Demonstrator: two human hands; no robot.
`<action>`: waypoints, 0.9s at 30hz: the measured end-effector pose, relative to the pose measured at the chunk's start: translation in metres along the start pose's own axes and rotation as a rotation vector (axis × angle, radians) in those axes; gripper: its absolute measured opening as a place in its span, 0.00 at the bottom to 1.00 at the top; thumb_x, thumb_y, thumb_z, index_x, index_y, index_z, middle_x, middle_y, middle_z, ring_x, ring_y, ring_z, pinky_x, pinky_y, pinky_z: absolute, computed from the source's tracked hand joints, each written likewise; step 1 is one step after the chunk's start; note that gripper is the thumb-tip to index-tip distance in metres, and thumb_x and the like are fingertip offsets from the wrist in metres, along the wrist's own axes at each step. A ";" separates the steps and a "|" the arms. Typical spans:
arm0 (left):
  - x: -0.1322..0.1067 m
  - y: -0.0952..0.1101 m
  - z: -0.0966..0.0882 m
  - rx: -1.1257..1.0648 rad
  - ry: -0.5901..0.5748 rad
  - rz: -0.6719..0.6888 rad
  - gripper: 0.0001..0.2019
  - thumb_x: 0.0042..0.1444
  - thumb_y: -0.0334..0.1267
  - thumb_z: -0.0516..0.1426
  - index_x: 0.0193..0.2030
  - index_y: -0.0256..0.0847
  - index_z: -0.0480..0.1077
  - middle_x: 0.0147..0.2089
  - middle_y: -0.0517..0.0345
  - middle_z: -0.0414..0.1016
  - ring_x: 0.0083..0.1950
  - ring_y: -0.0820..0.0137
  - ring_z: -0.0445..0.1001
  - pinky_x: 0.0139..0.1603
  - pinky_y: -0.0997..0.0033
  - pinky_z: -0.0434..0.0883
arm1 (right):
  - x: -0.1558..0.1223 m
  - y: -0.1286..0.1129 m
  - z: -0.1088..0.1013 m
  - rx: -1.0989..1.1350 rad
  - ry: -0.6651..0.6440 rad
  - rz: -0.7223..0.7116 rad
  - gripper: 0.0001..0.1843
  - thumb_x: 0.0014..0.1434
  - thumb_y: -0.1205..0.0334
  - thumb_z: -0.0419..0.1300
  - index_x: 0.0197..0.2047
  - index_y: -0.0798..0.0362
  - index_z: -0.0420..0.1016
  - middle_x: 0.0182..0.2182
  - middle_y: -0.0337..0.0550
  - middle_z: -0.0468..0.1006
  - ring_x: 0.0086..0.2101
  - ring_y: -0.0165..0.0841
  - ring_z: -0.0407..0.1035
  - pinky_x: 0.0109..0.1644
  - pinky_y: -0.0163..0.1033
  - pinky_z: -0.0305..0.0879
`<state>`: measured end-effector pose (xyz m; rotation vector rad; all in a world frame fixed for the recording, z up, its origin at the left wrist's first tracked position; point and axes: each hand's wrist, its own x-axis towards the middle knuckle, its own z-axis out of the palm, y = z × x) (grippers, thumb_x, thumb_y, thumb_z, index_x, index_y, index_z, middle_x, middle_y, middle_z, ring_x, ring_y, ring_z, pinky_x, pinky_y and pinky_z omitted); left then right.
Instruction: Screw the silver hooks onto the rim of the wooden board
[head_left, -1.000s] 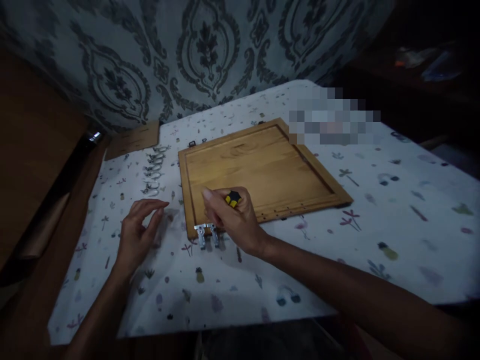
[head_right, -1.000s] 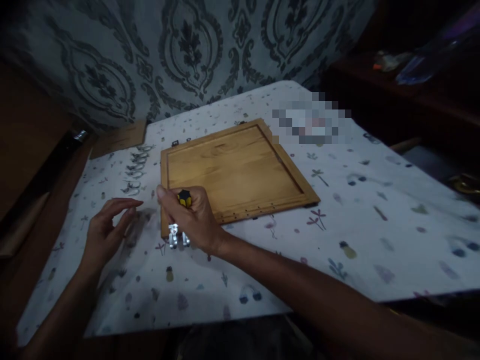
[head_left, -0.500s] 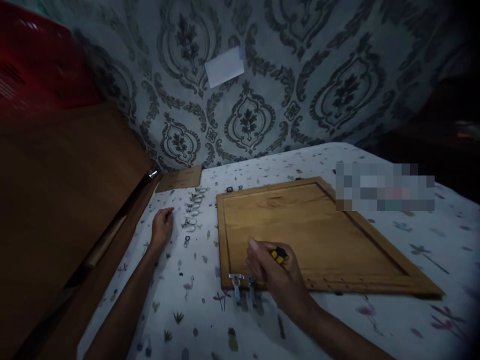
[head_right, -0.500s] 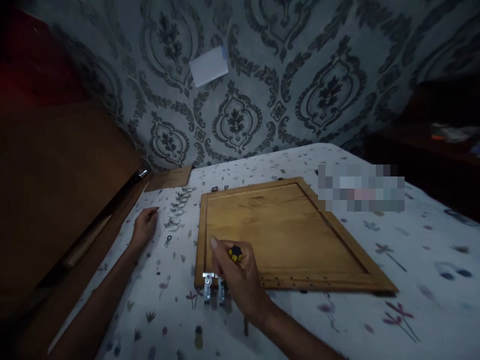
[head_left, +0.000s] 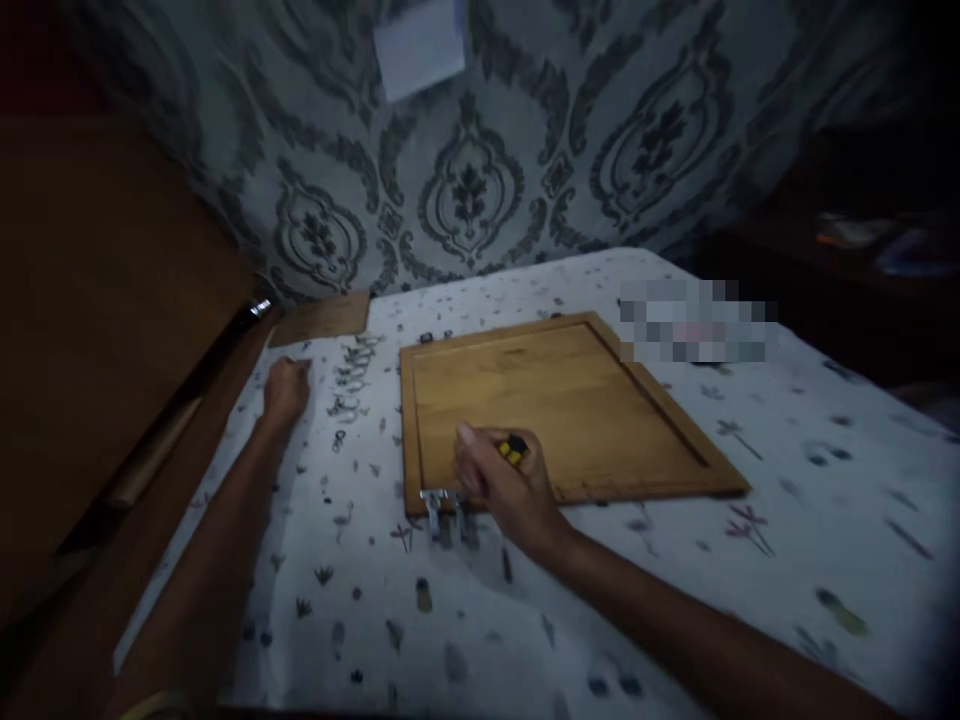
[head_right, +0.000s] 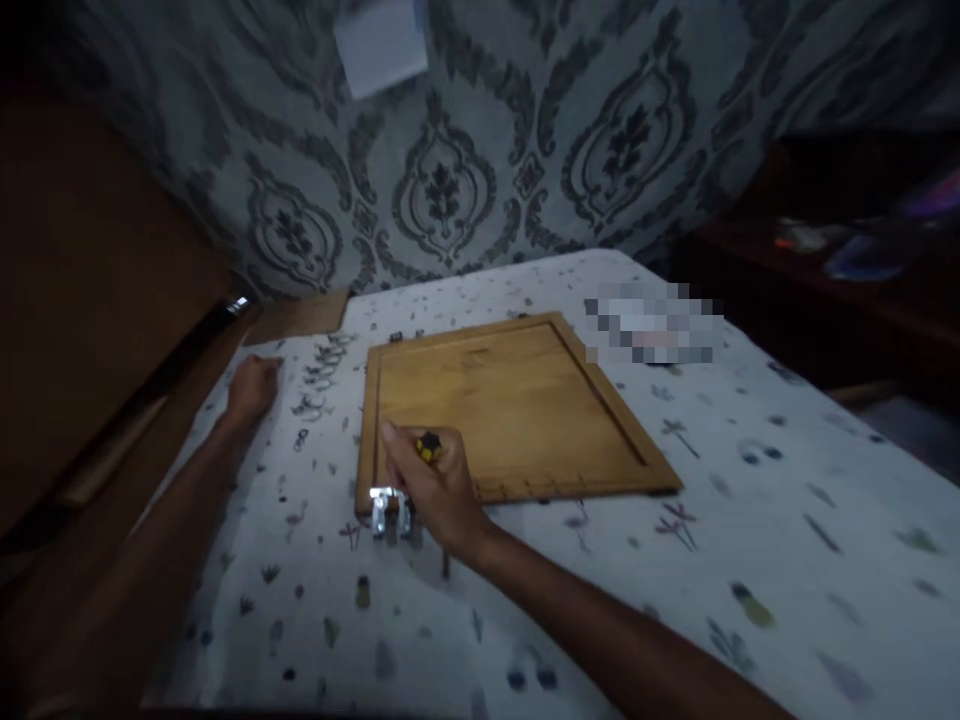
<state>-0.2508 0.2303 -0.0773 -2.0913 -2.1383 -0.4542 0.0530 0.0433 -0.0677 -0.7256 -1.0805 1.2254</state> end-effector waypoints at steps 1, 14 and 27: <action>0.000 -0.001 0.000 0.017 -0.006 -0.003 0.15 0.66 0.42 0.59 0.56 0.37 0.71 0.57 0.48 0.73 0.55 0.59 0.74 0.56 0.50 0.74 | 0.000 0.000 0.000 0.001 0.004 0.012 0.34 0.64 0.43 0.60 0.14 0.52 0.57 0.13 0.30 0.53 0.16 0.22 0.48 0.21 0.34 0.44; -0.005 -0.005 -0.012 0.154 -0.054 -0.024 0.11 0.67 0.39 0.56 0.48 0.35 0.74 0.50 0.50 0.77 0.52 0.61 0.76 0.55 0.54 0.72 | 0.000 -0.001 0.002 0.068 -0.007 -0.007 0.32 0.66 0.48 0.59 0.14 0.52 0.58 0.14 0.30 0.55 0.16 0.22 0.49 0.22 0.34 0.47; -0.027 0.003 -0.028 0.180 -0.028 -0.054 0.11 0.67 0.36 0.54 0.48 0.33 0.75 0.49 0.47 0.78 0.52 0.59 0.76 0.58 0.51 0.70 | 0.002 -0.016 0.004 0.038 -0.024 -0.037 0.33 0.63 0.43 0.60 0.14 0.52 0.56 0.13 0.30 0.53 0.17 0.22 0.50 0.22 0.34 0.49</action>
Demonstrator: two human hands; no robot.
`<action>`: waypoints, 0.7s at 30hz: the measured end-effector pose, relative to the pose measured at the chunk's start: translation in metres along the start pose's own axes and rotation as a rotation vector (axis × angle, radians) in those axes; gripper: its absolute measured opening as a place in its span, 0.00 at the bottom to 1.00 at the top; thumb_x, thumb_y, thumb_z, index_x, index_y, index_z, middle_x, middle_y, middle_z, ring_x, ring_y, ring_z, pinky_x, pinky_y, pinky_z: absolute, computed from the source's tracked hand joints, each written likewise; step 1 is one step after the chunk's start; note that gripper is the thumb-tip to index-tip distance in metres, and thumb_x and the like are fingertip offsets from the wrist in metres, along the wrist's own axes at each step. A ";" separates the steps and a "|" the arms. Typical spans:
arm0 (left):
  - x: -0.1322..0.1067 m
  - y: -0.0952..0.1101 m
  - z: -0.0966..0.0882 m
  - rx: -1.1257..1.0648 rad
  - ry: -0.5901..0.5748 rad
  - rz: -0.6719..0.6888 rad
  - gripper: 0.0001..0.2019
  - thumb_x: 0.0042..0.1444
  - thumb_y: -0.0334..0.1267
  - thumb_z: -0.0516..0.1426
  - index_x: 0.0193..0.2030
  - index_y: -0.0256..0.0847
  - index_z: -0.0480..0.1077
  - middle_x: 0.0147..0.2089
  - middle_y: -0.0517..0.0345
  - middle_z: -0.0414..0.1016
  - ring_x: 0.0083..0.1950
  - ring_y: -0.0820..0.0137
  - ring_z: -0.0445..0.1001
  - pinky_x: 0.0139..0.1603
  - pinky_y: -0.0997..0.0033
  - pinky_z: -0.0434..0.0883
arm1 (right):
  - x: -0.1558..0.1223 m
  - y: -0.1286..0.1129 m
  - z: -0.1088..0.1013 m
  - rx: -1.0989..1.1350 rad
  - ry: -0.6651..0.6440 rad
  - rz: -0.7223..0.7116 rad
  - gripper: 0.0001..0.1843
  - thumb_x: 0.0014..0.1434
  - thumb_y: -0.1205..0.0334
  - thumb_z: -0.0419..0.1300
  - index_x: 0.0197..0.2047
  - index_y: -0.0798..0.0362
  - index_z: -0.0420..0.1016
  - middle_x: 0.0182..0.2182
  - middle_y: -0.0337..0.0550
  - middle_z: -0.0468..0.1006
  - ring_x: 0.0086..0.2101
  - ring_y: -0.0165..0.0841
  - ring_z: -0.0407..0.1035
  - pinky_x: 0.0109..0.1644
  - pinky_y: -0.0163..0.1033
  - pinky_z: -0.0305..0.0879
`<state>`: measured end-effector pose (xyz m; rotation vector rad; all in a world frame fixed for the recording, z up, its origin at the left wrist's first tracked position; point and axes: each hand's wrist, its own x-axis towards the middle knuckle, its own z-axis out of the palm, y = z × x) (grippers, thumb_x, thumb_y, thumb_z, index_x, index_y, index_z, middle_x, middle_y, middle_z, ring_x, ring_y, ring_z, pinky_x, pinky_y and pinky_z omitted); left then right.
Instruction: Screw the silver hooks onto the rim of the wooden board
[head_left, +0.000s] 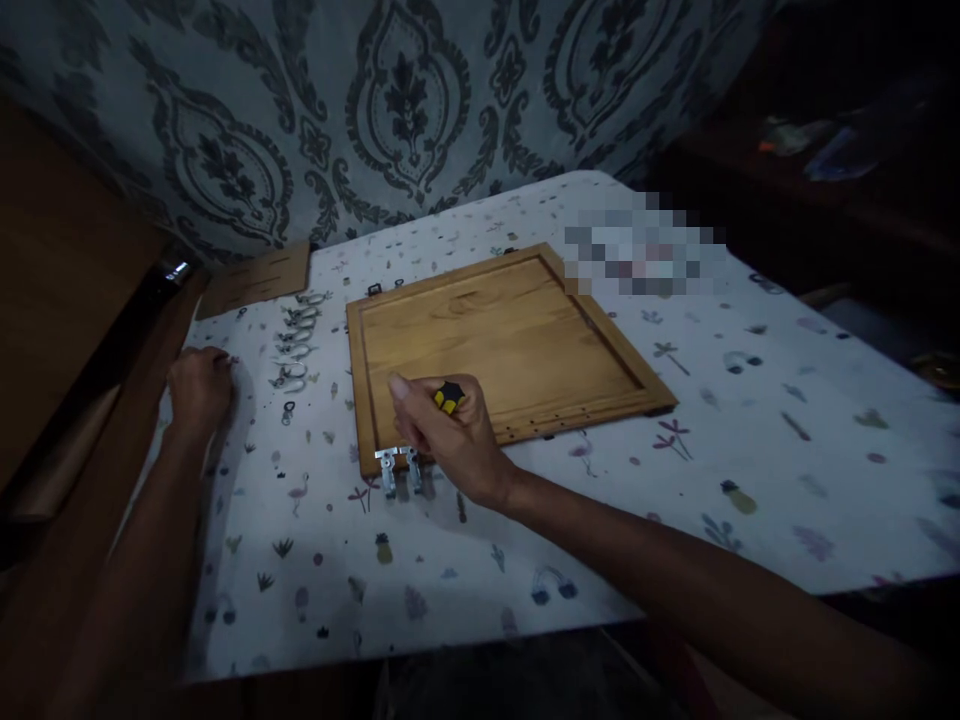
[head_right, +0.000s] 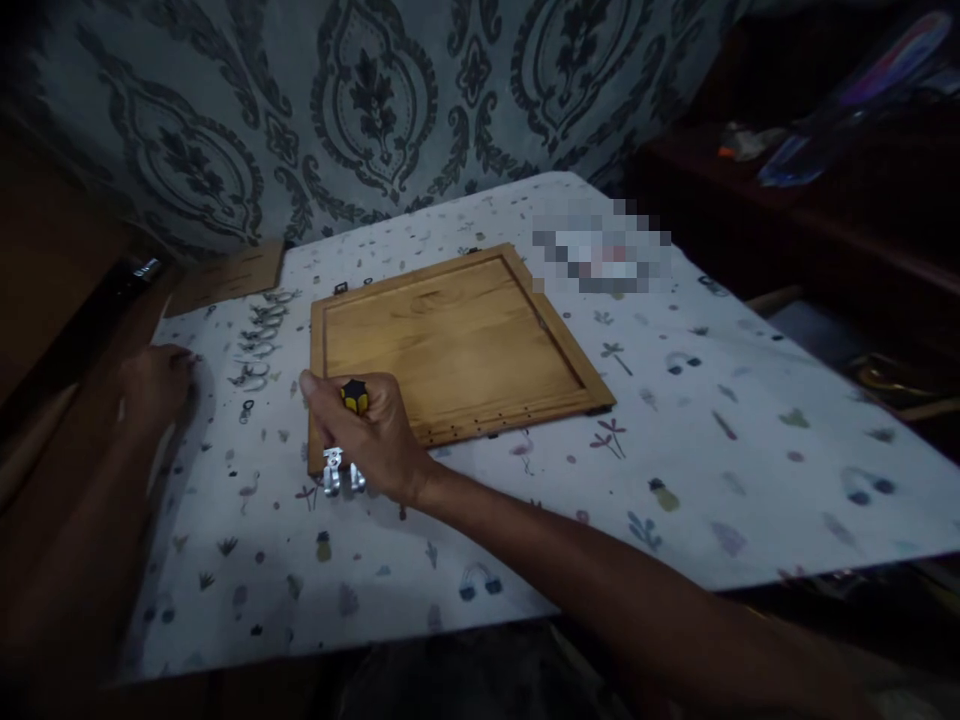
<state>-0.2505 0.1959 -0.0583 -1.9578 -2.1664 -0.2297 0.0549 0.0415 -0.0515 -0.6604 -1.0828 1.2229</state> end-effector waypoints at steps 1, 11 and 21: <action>-0.006 0.001 -0.004 -0.014 0.014 0.005 0.12 0.65 0.34 0.53 0.48 0.32 0.75 0.48 0.45 0.78 0.52 0.57 0.76 0.58 0.51 0.70 | 0.000 0.000 0.000 0.002 0.000 -0.004 0.33 0.64 0.44 0.59 0.14 0.52 0.56 0.13 0.30 0.53 0.17 0.22 0.50 0.22 0.34 0.50; -0.071 0.027 -0.046 -0.339 0.058 0.058 0.14 0.54 0.43 0.52 0.39 0.39 0.76 0.40 0.52 0.79 0.38 0.61 0.76 0.48 0.59 0.73 | 0.000 0.002 0.000 0.034 0.018 0.013 0.34 0.62 0.43 0.61 0.13 0.52 0.57 0.13 0.30 0.53 0.16 0.22 0.49 0.22 0.34 0.48; -0.108 0.095 -0.066 -0.978 -0.318 0.262 0.09 0.52 0.42 0.60 0.35 0.41 0.76 0.30 0.58 0.75 0.27 0.71 0.71 0.30 0.71 0.71 | -0.001 0.004 0.000 0.009 0.027 0.019 0.34 0.62 0.42 0.61 0.13 0.52 0.58 0.13 0.30 0.54 0.16 0.22 0.49 0.21 0.35 0.47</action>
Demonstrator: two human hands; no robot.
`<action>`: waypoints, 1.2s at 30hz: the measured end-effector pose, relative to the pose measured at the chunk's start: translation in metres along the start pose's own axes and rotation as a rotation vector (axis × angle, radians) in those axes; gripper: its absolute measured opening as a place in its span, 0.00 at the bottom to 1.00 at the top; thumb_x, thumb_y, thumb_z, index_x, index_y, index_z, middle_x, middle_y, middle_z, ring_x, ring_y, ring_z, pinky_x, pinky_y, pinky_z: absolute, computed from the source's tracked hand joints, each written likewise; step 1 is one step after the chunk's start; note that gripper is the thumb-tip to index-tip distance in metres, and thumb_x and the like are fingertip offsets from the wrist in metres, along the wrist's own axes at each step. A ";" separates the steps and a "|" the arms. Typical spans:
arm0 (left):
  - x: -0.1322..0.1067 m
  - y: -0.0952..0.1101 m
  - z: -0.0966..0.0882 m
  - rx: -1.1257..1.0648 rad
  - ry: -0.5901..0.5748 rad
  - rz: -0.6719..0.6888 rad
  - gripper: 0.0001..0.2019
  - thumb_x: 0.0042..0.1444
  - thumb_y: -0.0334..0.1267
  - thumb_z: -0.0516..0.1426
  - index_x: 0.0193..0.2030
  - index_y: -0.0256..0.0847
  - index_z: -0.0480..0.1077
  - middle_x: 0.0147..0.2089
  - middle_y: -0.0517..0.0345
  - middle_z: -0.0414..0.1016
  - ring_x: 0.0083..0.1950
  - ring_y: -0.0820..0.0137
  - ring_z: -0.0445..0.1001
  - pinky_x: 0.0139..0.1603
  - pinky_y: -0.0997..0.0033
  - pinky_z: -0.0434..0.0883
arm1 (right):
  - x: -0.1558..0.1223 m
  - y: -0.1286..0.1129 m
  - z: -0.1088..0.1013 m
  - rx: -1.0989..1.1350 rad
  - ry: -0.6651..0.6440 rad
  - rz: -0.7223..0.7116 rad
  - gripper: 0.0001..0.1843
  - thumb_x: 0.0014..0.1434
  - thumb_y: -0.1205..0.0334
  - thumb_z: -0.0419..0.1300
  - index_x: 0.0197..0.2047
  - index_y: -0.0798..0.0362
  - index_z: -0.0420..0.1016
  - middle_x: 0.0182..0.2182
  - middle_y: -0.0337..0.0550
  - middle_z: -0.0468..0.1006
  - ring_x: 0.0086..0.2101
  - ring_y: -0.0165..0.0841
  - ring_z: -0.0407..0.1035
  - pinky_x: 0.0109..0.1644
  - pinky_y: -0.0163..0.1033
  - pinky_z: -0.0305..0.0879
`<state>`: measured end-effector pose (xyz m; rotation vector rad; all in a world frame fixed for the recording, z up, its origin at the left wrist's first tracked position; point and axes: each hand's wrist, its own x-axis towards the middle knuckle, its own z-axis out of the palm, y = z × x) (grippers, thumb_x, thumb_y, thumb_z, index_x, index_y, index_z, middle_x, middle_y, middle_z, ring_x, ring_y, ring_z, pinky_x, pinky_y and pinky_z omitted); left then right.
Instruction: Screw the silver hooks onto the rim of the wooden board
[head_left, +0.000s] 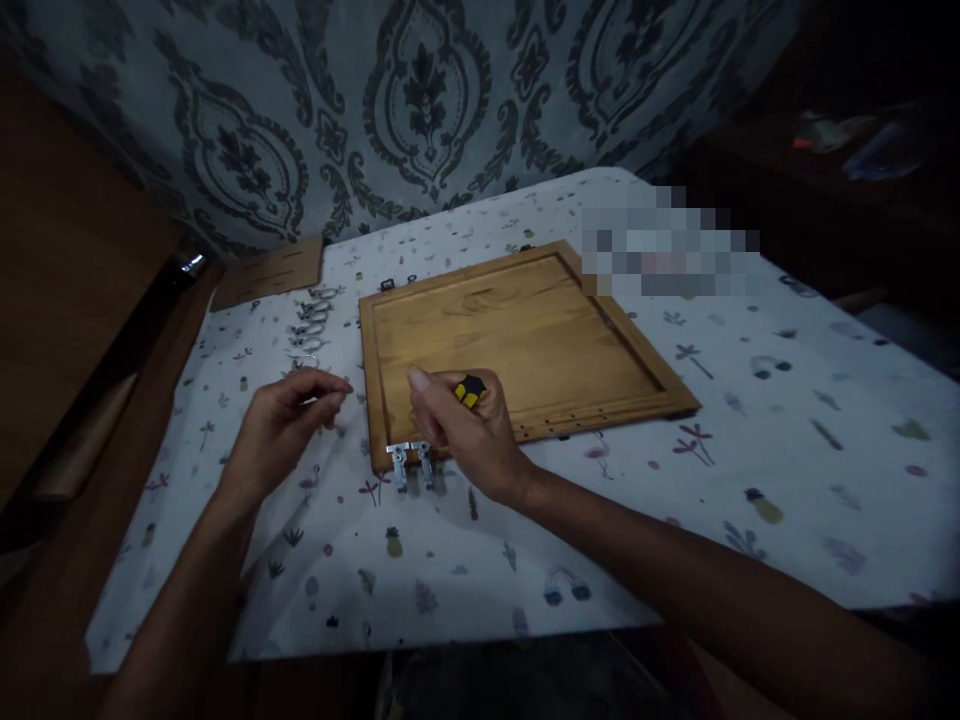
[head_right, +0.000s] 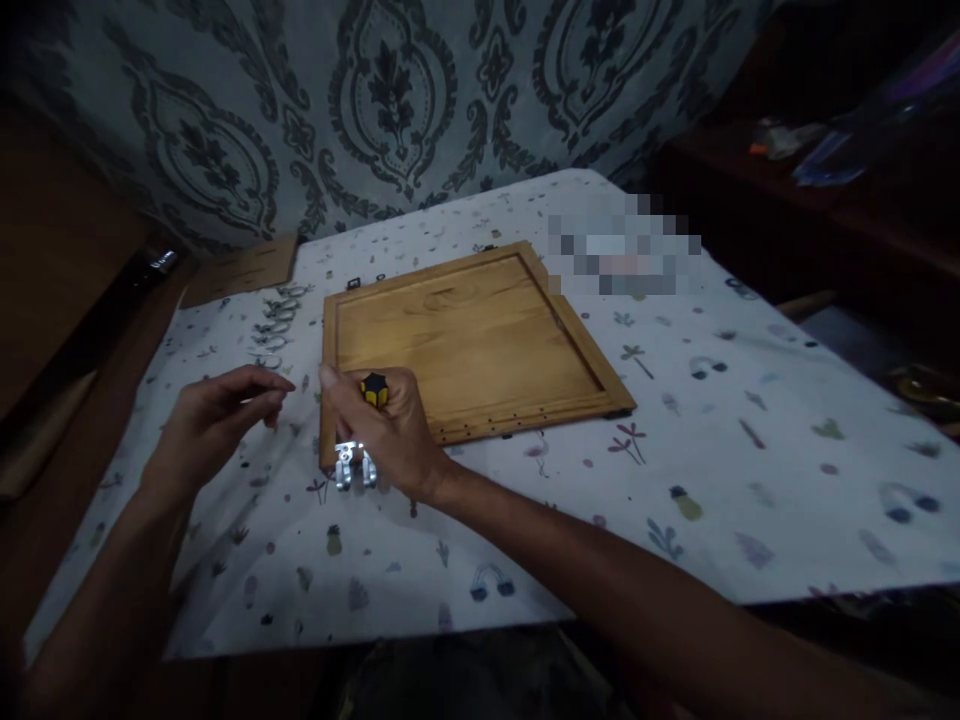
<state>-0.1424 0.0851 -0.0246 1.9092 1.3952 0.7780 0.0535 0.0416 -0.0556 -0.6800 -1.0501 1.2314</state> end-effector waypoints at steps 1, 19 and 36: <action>0.001 0.002 0.006 -0.054 -0.043 0.004 0.08 0.52 0.42 0.61 0.34 0.40 0.76 0.29 0.58 0.75 0.26 0.72 0.71 0.30 0.72 0.71 | 0.000 0.000 0.000 -0.006 0.001 0.000 0.34 0.62 0.42 0.61 0.13 0.52 0.58 0.13 0.31 0.54 0.16 0.22 0.50 0.21 0.35 0.47; 0.000 -0.001 0.049 -0.150 -0.417 0.097 0.05 0.56 0.33 0.60 0.30 0.38 0.76 0.31 0.58 0.81 0.30 0.71 0.76 0.32 0.76 0.71 | 0.001 -0.001 0.001 -0.078 0.010 -0.073 0.32 0.66 0.49 0.58 0.13 0.52 0.57 0.13 0.31 0.56 0.17 0.23 0.52 0.24 0.34 0.51; -0.004 -0.004 0.056 -0.134 -0.437 0.185 0.06 0.57 0.29 0.59 0.31 0.39 0.77 0.34 0.59 0.81 0.33 0.71 0.78 0.38 0.75 0.74 | 0.000 0.005 0.000 -0.035 0.012 -0.030 0.34 0.64 0.43 0.60 0.14 0.52 0.58 0.13 0.31 0.54 0.17 0.23 0.52 0.23 0.35 0.49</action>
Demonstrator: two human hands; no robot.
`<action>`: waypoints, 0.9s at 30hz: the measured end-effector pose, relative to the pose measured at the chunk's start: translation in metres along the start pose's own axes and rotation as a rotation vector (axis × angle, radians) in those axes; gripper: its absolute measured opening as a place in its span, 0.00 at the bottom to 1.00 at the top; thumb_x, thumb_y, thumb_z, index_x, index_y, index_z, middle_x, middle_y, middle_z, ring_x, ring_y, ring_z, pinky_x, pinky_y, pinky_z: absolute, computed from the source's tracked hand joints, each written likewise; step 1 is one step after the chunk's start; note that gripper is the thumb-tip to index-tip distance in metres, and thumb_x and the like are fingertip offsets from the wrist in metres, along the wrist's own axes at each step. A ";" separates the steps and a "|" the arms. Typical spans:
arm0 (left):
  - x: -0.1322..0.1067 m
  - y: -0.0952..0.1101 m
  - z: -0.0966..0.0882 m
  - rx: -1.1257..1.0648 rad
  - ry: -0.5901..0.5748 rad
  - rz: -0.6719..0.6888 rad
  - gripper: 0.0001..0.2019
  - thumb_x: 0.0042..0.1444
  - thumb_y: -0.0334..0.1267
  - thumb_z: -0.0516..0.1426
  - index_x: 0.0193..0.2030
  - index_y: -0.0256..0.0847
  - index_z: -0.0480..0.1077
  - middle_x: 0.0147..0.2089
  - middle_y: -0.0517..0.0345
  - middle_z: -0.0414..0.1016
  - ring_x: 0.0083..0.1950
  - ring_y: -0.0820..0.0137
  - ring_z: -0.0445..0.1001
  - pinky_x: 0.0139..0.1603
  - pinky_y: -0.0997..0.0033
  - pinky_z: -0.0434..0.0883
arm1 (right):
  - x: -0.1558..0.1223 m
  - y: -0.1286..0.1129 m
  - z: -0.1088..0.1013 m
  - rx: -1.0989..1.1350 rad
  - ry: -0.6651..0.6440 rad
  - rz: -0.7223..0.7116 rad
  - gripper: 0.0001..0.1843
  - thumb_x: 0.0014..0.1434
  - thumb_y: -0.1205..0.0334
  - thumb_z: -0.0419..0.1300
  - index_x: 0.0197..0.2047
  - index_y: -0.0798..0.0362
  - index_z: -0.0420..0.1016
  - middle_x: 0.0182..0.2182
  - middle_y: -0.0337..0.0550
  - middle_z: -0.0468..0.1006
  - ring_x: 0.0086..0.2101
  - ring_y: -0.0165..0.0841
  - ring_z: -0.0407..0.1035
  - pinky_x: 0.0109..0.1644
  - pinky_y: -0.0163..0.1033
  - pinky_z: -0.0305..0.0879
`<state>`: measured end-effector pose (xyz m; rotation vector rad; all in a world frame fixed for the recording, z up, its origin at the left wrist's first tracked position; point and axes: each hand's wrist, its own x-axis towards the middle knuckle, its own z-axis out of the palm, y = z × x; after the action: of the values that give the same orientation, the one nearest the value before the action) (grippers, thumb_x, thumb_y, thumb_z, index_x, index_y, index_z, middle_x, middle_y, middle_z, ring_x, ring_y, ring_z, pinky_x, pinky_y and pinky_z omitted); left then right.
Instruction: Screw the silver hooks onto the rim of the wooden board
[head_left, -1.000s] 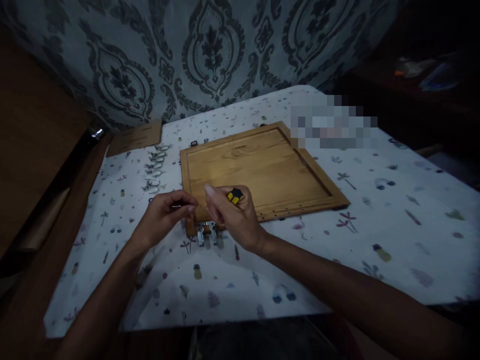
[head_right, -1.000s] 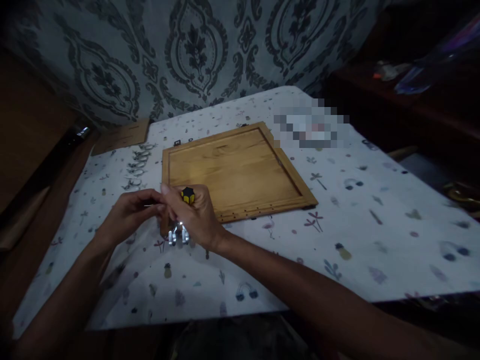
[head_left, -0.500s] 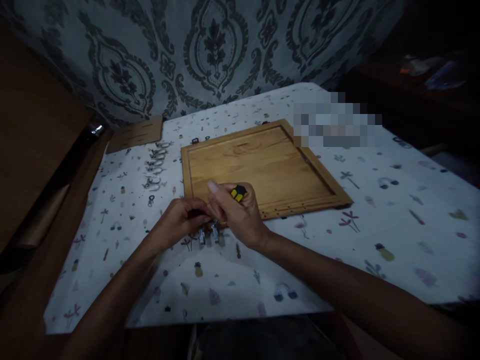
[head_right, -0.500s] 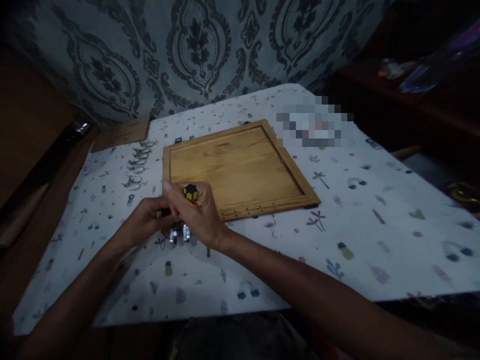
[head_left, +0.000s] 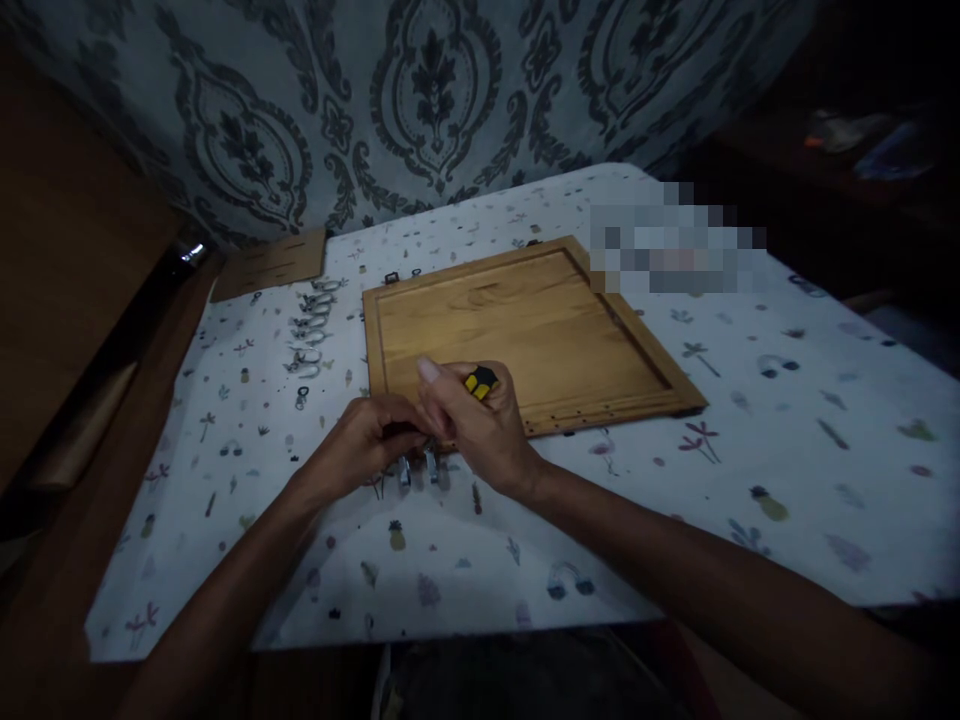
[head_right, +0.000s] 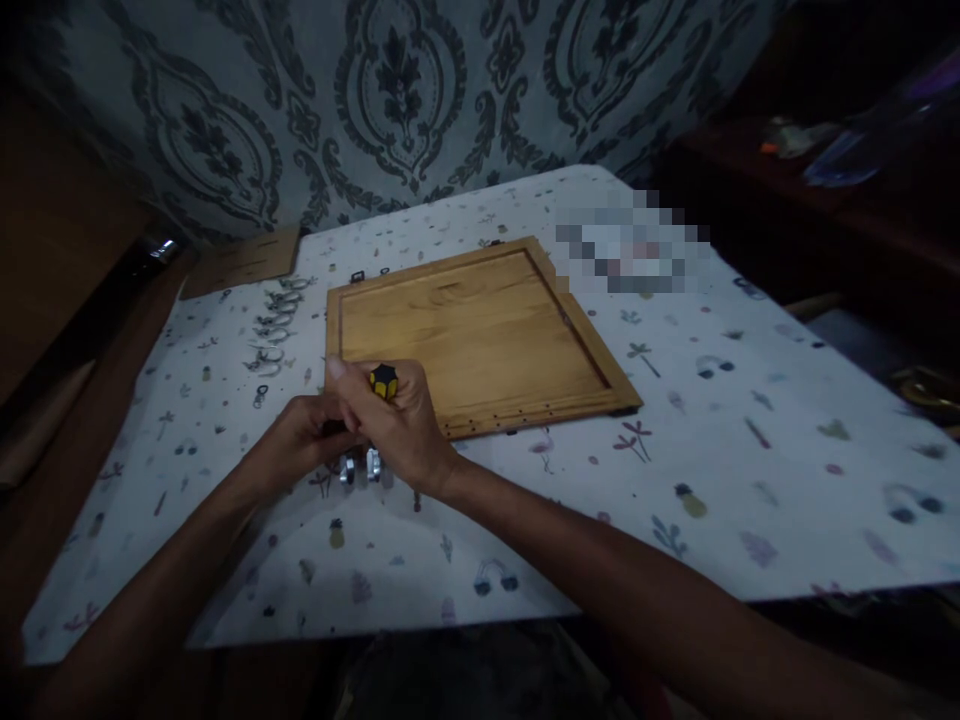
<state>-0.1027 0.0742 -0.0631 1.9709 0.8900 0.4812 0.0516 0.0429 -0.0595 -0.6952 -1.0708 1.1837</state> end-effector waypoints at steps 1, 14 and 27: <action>0.000 0.000 0.000 0.002 0.001 0.003 0.06 0.57 0.29 0.59 0.31 0.39 0.77 0.34 0.59 0.81 0.33 0.71 0.78 0.38 0.74 0.74 | 0.000 0.000 0.000 0.001 0.000 -0.005 0.34 0.64 0.44 0.60 0.14 0.52 0.57 0.13 0.31 0.54 0.17 0.23 0.52 0.23 0.35 0.49; -0.002 -0.002 0.004 0.073 0.049 0.095 0.09 0.58 0.27 0.59 0.29 0.40 0.76 0.35 0.59 0.81 0.35 0.70 0.79 0.41 0.71 0.74 | 0.001 0.000 0.000 0.018 -0.019 -0.026 0.33 0.65 0.46 0.59 0.13 0.52 0.57 0.14 0.32 0.54 0.18 0.23 0.52 0.24 0.35 0.50; -0.003 -0.006 0.012 0.198 0.115 0.234 0.08 0.60 0.27 0.59 0.32 0.40 0.77 0.32 0.60 0.79 0.37 0.70 0.79 0.42 0.73 0.74 | 0.001 0.000 0.000 0.035 -0.025 -0.034 0.32 0.65 0.47 0.60 0.14 0.52 0.57 0.14 0.31 0.54 0.18 0.23 0.53 0.24 0.34 0.50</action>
<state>-0.0994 0.0671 -0.0741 2.2614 0.8060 0.6683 0.0513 0.0435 -0.0591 -0.6347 -1.0768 1.1823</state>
